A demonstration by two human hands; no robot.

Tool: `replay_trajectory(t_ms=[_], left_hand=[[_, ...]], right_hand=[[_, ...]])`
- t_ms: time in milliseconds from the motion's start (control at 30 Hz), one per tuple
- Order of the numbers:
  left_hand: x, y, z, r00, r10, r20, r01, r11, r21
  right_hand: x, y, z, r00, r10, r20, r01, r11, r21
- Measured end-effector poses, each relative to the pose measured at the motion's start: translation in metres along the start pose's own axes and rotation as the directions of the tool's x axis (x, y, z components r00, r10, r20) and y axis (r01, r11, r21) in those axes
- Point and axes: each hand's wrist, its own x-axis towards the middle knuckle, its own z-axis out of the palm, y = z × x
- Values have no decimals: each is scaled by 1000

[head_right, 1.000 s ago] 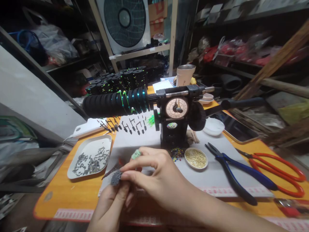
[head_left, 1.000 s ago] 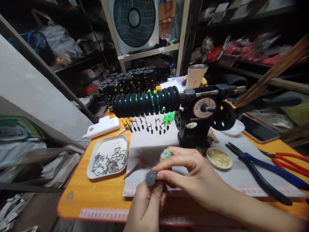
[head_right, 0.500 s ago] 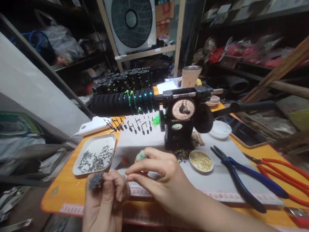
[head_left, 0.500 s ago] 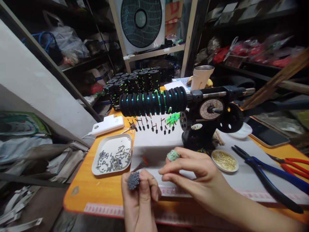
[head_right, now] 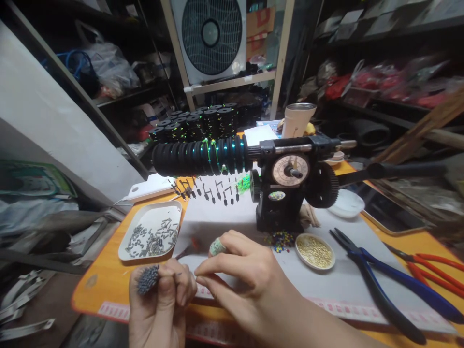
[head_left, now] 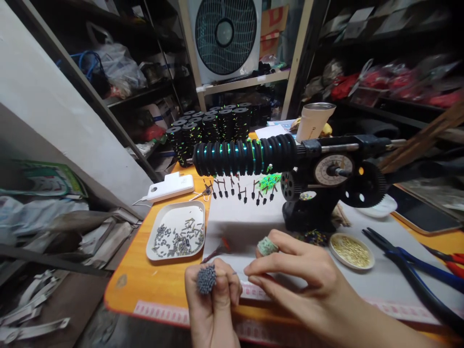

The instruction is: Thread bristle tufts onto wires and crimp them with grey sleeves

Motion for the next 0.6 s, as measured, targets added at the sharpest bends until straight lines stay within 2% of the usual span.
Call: replay_trajectory(t_ms=[267,433,500,600], left_hand=[[-5,-4,3,995,-104,6,104,995,-10],[-11,-4,11,977,-197,-75,199,980,11],[-12,-2,16,983,-163,-90,165,986,13],[-11,1,19,994,-47,-104,44,999,-32]], right_hand=[[-1,2,-1,998,31,-50,-30,1000,7],[-4,4,1,998,37,-41,-35,998,59],[-4,2,2,998,50,-36,-48,997,62],[-6,1,4,999,32,8,-33,998,52]])
